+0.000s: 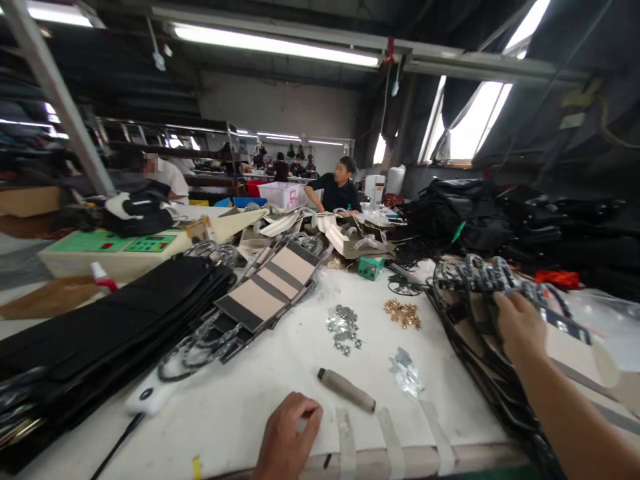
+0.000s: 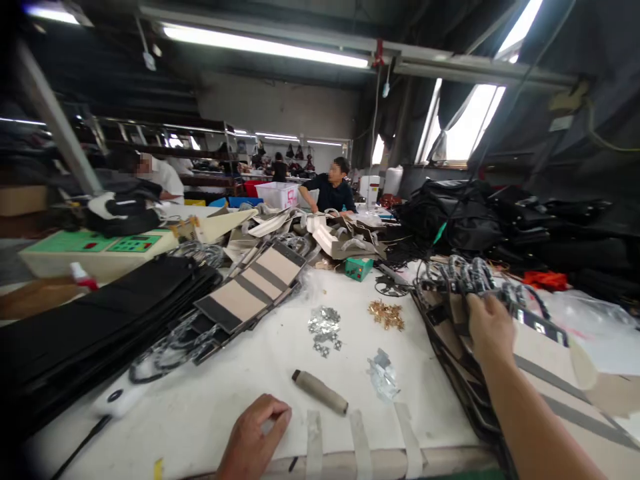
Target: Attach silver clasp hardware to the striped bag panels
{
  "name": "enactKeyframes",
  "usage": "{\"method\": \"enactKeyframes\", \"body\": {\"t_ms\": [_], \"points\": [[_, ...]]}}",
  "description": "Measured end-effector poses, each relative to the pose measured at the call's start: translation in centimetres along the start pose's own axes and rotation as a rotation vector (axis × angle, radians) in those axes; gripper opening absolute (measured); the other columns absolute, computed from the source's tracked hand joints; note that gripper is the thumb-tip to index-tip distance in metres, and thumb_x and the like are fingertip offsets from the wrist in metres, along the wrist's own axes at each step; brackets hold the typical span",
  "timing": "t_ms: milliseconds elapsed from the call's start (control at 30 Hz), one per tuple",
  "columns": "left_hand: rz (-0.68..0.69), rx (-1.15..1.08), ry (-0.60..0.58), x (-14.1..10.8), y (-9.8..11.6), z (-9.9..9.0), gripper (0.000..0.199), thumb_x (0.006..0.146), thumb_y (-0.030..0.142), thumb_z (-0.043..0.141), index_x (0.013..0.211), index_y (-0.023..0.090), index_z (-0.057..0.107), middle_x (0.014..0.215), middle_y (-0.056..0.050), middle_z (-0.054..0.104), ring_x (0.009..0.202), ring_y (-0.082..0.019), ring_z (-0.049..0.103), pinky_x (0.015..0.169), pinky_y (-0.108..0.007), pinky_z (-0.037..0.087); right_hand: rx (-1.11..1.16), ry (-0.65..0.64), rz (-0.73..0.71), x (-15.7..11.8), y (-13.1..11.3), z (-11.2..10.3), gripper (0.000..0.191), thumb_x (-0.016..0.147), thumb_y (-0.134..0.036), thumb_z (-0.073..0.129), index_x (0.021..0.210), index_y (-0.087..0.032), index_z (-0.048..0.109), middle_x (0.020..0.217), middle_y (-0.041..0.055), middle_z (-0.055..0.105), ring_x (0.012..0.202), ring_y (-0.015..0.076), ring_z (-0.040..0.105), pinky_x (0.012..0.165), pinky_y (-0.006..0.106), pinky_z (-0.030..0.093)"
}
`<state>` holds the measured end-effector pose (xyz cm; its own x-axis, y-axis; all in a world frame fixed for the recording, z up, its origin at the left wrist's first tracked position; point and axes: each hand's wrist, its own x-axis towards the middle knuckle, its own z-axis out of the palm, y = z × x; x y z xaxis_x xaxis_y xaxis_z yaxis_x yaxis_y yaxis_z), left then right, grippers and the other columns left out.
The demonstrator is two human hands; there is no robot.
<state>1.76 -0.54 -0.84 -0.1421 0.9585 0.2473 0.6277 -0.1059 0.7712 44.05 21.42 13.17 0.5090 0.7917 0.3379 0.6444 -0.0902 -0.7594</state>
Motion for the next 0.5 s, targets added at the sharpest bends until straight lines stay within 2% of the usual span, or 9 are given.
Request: {"method": "enactKeyframes", "body": {"t_ms": [67, 100, 133, 167, 233, 300, 400, 500], "points": [[-0.007, 0.003, 0.007, -0.2, 0.1, -0.1, 0.025, 0.094, 0.029, 0.056, 0.078, 0.022, 0.074, 0.080, -0.004, 0.073, 0.080, -0.019, 0.069, 0.077, -0.029, 0.053, 0.084, -0.183, -0.170, -3.6, -4.7, 4.2, 0.049, 0.082, -0.065, 0.062, 0.109, -0.027, 0.079, 0.116, 0.0117, 0.078, 0.117, 0.0376, 0.068, 0.103, 0.050, 0.053], [-0.010, 0.002, 0.013, -0.3, 0.2, -0.1, 0.024, 0.093, 0.027, 0.056, 0.078, 0.022, 0.073, 0.080, -0.004, 0.073, 0.080, -0.019, 0.069, 0.077, -0.029, 0.053, 0.145, -0.278, -0.325, -5.6, -7.1, 6.3, 0.044, 0.082, -0.061, 0.065, 0.105, -0.026, 0.080, 0.121, 0.0109, 0.077, 0.123, 0.0365, 0.065, 0.107, 0.048, 0.050], [-0.009, 0.000, 0.015, -0.4, 0.1, -0.1, 0.024, 0.093, 0.026, 0.055, 0.078, 0.021, 0.073, 0.080, -0.004, 0.073, 0.080, -0.019, 0.069, 0.077, -0.029, 0.053, 0.193, -0.289, -0.442, -7.6, -9.4, 8.4, 0.042, 0.082, -0.058, 0.067, 0.102, -0.025, 0.080, 0.127, 0.0109, 0.075, 0.128, 0.0369, 0.061, 0.111, 0.049, 0.046], [-0.006, 0.000, 0.019, -0.5, 0.0, 0.0, 0.023, 0.092, 0.024, 0.055, 0.077, 0.021, 0.073, 0.080, -0.004, 0.073, 0.080, -0.018, 0.069, 0.076, -0.029, 0.052, 0.247, -0.315, -0.486, -9.4, -11.6, 10.4, 0.040, 0.083, -0.056, 0.067, 0.104, -0.024, 0.079, 0.129, 0.0110, 0.074, 0.129, 0.0364, 0.061, 0.113, 0.049, 0.044], [0.006, 0.005, 0.035, -0.6, -0.4, 0.1, 0.022, 0.091, 0.021, 0.055, 0.077, 0.021, 0.072, 0.080, -0.004, 0.072, 0.080, -0.018, 0.069, 0.076, -0.028, 0.052, 0.351, -0.489, -0.412, -12.5, -15.1, 14.1, 0.037, 0.085, -0.053, 0.066, 0.102, -0.022, 0.080, 0.119, 0.0109, 0.077, 0.116, 0.0335, 0.067, 0.107, 0.046, 0.048], [0.029, 0.008, 0.050, -0.6, -1.1, 0.4, 0.020, 0.088, 0.017, 0.056, 0.076, 0.021, 0.071, 0.078, -0.004, 0.072, 0.079, -0.018, 0.069, 0.075, -0.028, 0.051, 0.392, -0.632, -0.348, -14.7, -17.4, 17.5, 0.034, 0.083, -0.050, 0.068, 0.099, -0.022, 0.080, 0.106, 0.0093, 0.080, 0.102, 0.0299, 0.072, 0.098, 0.042, 0.053], [0.059, -0.009, 0.049, -0.6, -2.0, 0.6, 0.017, 0.082, 0.012, 0.060, 0.075, 0.021, 0.072, 0.076, -0.004, 0.072, 0.078, -0.019, 0.068, 0.073, -0.029, 0.051, 0.410, -0.750, -0.275, -16.6, -18.8, 22.6, 0.030, 0.078, -0.045, 0.075, 0.096, -0.021, 0.080, 0.096, 0.0076, 0.080, 0.094, 0.0275, 0.074, 0.089, 0.038, 0.056], [0.039, -0.078, -0.017, -0.7, -2.3, 0.3, 0.017, 0.083, 0.013, 0.065, 0.074, 0.024, 0.075, 0.075, -0.003, 0.072, 0.080, -0.021, 0.069, 0.074, -0.029, 0.053, 0.438, -0.821, -0.112, -17.3, -19.1, 27.9, 0.038, 0.078, -0.044, 0.075, 0.105, -0.017, 0.077, 0.097, 0.0097, 0.079, 0.086, 0.0266, 0.075, 0.074, 0.036, 0.059]]}}
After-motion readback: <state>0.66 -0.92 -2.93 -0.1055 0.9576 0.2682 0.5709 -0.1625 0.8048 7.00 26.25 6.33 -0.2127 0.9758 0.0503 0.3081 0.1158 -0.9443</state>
